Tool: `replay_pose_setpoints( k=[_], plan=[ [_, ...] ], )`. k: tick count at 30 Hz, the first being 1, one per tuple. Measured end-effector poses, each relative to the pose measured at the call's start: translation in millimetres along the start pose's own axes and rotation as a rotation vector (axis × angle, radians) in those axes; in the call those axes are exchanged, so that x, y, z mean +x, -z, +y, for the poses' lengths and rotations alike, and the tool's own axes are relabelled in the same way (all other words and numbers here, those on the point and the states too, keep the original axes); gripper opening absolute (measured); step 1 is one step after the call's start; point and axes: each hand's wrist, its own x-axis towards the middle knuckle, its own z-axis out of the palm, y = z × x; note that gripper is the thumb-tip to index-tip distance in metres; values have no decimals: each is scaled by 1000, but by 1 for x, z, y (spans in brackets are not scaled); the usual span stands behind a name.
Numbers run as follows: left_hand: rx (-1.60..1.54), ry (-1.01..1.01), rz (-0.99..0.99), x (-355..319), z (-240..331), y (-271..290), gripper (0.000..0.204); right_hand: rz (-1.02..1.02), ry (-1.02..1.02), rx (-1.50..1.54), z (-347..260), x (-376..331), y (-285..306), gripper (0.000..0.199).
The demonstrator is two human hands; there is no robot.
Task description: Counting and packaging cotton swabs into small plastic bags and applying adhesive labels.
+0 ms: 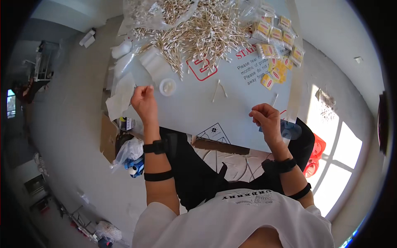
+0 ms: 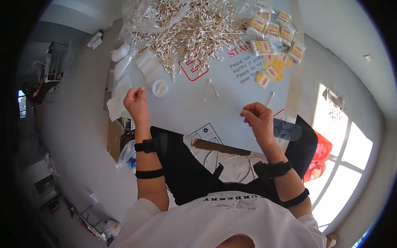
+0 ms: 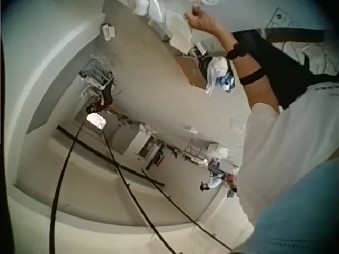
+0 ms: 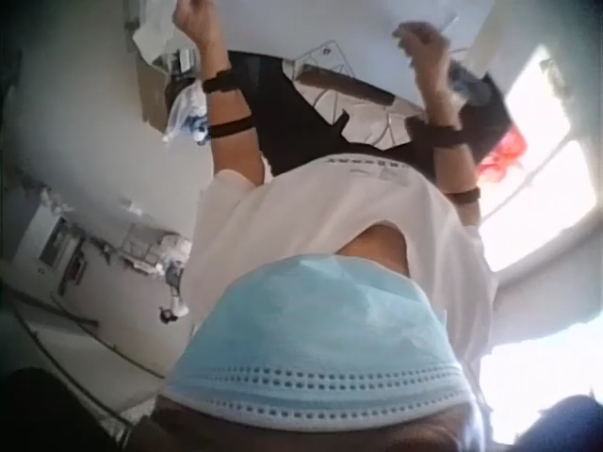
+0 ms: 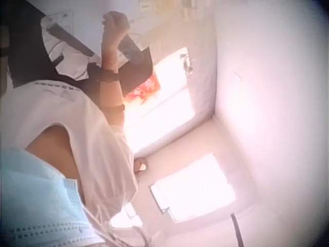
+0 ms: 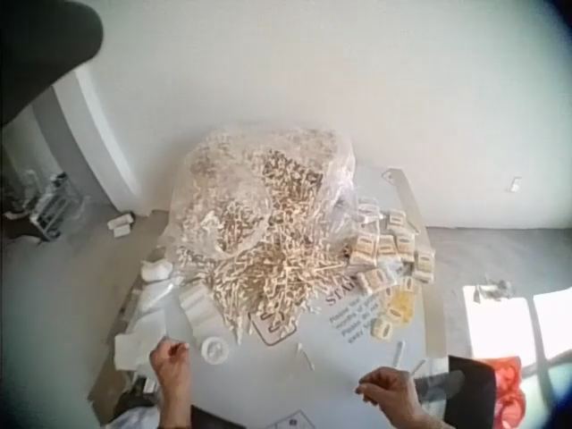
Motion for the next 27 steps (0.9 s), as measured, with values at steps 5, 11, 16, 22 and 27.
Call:
replay_pose_setpoints(
  k=[5,11,16,22,27],
  plan=[
    [315,-38,168,70,-36,-15,29,-55,-87,-75,18,-27,-22,8],
    [574,-1,19,85,-36,-29,15,-12,-34,-159,26,-29,-21,7],
    [-99,-207,173,72,-34,-4,8,-21,-12,-252,26,-29,-22,11],
    [-216,-170,-416,-37,69,16,8,-49,724,-635,-61,-34,-67,82],
    [-262,-128,-526,-95,76,-4,7,-341,698,-478,-64,1,-97,41]
  ],
)
